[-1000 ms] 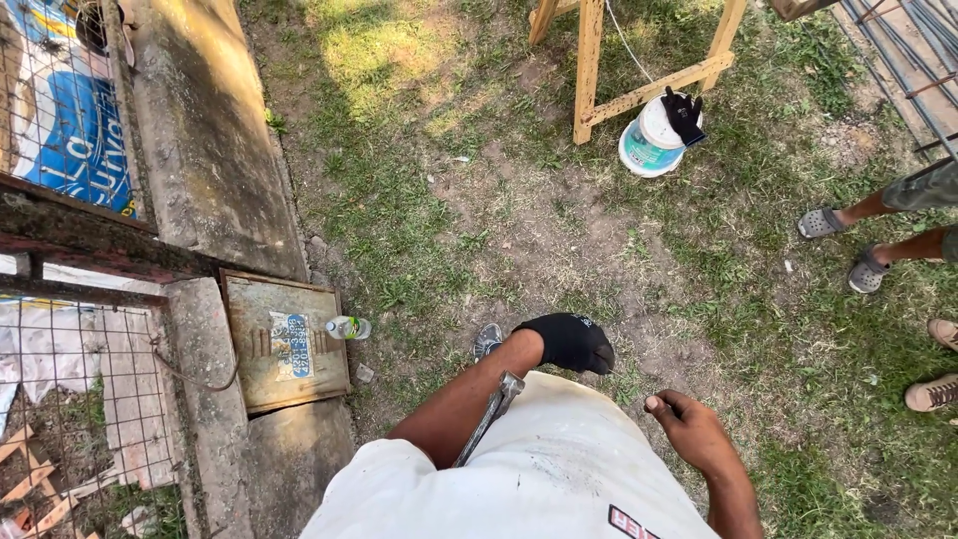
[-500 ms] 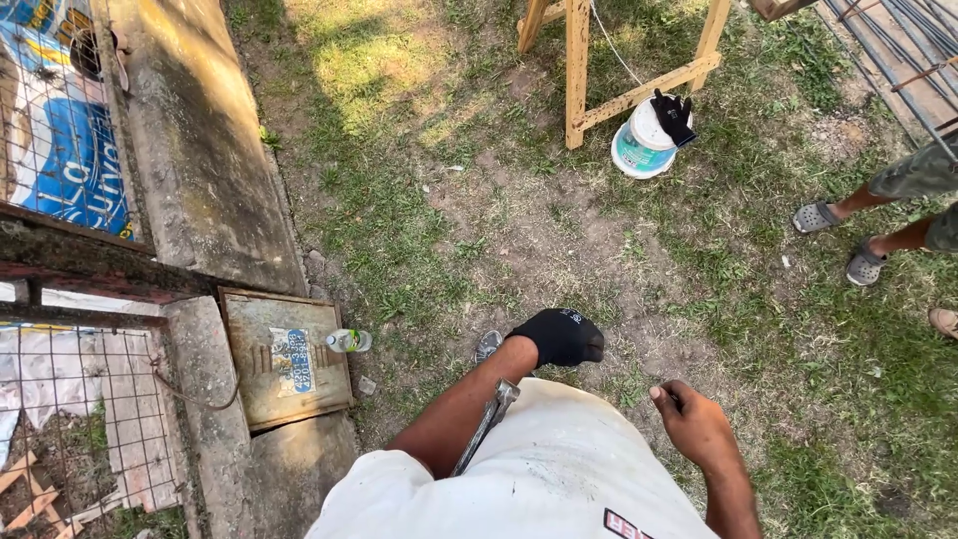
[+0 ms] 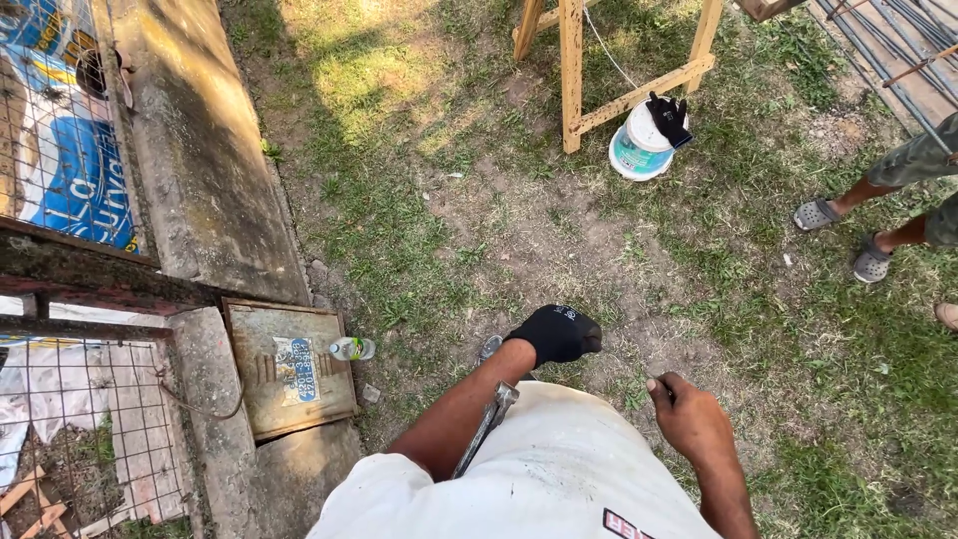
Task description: The person uses pliers to twist wire ties around the intersections of a rebar grid laid on a wooden workbench. They repeatedly pick up wire ties, wrap them around the rebar, and twist them tight to secure the structure.
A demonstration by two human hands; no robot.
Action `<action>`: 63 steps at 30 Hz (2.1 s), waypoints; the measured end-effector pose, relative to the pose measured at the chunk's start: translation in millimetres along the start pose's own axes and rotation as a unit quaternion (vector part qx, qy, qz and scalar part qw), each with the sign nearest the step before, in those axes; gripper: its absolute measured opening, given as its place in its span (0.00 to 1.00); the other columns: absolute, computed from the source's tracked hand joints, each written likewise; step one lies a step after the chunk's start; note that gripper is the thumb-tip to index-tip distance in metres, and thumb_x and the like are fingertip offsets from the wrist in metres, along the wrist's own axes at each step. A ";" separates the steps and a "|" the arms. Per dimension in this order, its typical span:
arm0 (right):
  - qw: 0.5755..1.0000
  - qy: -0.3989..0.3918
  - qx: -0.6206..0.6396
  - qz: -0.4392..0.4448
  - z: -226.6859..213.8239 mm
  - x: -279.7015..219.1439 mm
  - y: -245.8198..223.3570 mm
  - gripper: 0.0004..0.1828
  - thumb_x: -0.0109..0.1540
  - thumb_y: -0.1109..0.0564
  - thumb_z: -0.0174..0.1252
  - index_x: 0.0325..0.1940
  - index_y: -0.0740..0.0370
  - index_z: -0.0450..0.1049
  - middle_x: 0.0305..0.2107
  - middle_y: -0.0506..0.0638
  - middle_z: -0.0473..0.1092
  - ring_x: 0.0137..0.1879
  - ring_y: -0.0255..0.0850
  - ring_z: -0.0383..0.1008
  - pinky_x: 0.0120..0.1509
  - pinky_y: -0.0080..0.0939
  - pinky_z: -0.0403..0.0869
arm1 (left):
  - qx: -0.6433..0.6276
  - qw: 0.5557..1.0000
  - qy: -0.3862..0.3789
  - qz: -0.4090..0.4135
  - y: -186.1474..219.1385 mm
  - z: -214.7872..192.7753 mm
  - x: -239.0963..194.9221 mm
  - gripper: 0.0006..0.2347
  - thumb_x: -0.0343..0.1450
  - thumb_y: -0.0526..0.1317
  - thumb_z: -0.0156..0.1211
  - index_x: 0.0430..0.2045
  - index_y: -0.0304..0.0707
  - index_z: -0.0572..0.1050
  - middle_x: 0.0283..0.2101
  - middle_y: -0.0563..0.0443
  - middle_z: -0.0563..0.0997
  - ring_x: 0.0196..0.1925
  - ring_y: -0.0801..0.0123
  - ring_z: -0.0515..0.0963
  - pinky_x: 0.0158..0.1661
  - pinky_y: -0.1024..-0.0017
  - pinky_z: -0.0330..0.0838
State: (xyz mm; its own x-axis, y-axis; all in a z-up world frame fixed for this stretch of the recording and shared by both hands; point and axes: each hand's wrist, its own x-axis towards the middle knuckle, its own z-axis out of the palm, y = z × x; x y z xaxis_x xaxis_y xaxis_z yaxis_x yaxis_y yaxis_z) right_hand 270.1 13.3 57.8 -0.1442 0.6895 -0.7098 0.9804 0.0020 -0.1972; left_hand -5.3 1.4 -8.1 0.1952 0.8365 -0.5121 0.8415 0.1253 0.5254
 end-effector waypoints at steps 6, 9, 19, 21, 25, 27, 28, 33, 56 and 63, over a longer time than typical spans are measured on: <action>0.999 0.002 -0.014 -0.030 -3.4 -1.3 -0.5 0.24 0.80 0.33 0.47 0.74 0.41 0.75 0.45 0.51 0.85 0.40 0.41 0.83 0.53 0.48 0.87 | -0.044 0.996 -0.054 0.058 31.9 -39.2 -30.7 0.24 0.77 0.64 0.47 0.57 0.60 0.84 0.64 0.55 0.88 0.59 0.57 0.87 0.56 0.57 0.76; 0.999 0.005 -0.008 -0.049 -0.1 -1.4 -4.4 0.24 0.79 0.34 0.48 0.72 0.43 0.76 0.41 0.51 0.83 0.39 0.41 0.82 0.52 0.48 0.87 | -0.047 0.995 -0.065 0.065 51.0 -48.5 -42.5 0.25 0.75 0.66 0.48 0.57 0.62 0.85 0.64 0.56 0.89 0.59 0.57 0.88 0.55 0.58 0.76; 0.977 -0.048 0.197 -0.061 -11.1 -23.0 -13.5 0.14 0.76 0.50 0.63 0.66 0.50 0.81 0.36 0.51 0.75 0.40 0.43 0.75 0.43 0.45 0.77 | -0.059 0.972 -0.043 0.222 28.0 -4.5 -12.9 0.19 0.77 0.64 0.52 0.44 0.63 0.88 0.49 0.57 0.93 0.48 0.62 0.89 0.46 0.59 0.77; 0.950 -0.065 0.298 -0.061 -3.0 -11.1 1.3 0.16 0.76 0.55 0.62 0.69 0.54 0.80 0.36 0.56 0.73 0.39 0.47 0.73 0.42 0.48 0.76 | -0.052 0.979 -0.048 0.193 35.1 -15.9 -23.9 0.18 0.77 0.63 0.52 0.43 0.63 0.88 0.49 0.56 0.93 0.48 0.61 0.89 0.46 0.59 0.77; 0.908 -0.065 0.411 -0.047 13.6 7.5 25.1 0.18 0.77 0.60 0.60 0.71 0.65 0.79 0.33 0.61 0.75 0.33 0.48 0.71 0.34 0.48 0.71 | -0.026 0.984 -0.039 0.172 31.5 -12.5 -21.8 0.20 0.78 0.63 0.50 0.51 0.66 0.89 0.61 0.62 0.91 0.60 0.61 0.88 0.54 0.60 0.77; 0.909 -0.057 0.411 -0.034 13.5 3.9 22.0 0.16 0.78 0.58 0.60 0.68 0.66 0.80 0.34 0.59 0.73 0.35 0.47 0.69 0.38 0.48 0.71 | -0.028 0.985 -0.038 0.167 33.8 -9.3 -19.1 0.21 0.77 0.63 0.51 0.52 0.64 0.88 0.60 0.59 0.91 0.59 0.59 0.89 0.54 0.58 0.78; 0.909 -0.048 0.414 -0.020 15.3 0.5 21.4 0.15 0.78 0.57 0.60 0.65 0.67 0.81 0.35 0.57 0.71 0.38 0.47 0.68 0.42 0.49 0.71 | -0.028 0.985 -0.039 0.164 35.4 -6.6 -18.2 0.21 0.77 0.63 0.51 0.53 0.62 0.88 0.60 0.57 0.92 0.58 0.56 0.90 0.53 0.56 0.78; 0.886 0.070 0.440 -0.128 51.9 34.9 26.3 0.18 0.73 0.54 0.65 0.63 0.68 0.83 0.26 0.57 0.73 0.29 0.42 0.70 0.31 0.44 0.69 | -0.031 0.974 -0.019 0.225 42.8 1.5 -18.7 0.20 0.79 0.63 0.55 0.48 0.55 0.86 0.49 0.45 0.91 0.54 0.47 0.89 0.55 0.51 0.80; 0.918 0.094 0.321 -0.211 18.8 -16.1 25.6 0.13 0.75 0.51 0.59 0.54 0.56 0.87 0.17 0.52 0.80 0.29 0.49 0.81 0.48 0.53 0.82 | -0.073 0.946 -0.023 0.314 58.2 -12.8 -23.6 0.16 0.87 0.51 0.54 0.54 0.39 0.83 0.47 0.31 0.88 0.57 0.32 0.86 0.55 0.40 0.80; 0.874 0.096 0.405 -0.250 32.6 4.7 42.5 0.14 0.76 0.53 0.58 0.44 0.59 0.87 0.13 0.52 0.77 0.25 0.43 0.74 0.39 0.47 0.79 | -0.143 0.939 -0.027 0.312 58.9 -21.7 -27.3 0.15 0.85 0.49 0.61 0.56 0.37 0.84 0.49 0.28 0.89 0.57 0.28 0.86 0.56 0.41 0.81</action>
State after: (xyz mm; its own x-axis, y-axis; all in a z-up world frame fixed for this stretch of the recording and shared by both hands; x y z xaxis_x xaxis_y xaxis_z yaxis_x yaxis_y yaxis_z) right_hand 306.7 -7.0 23.9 -0.4263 0.8577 -0.2873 0.3741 -0.1220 -0.9193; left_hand 28.0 -2.4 51.6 0.6374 0.7671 -0.0728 0.3866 -0.2366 0.8914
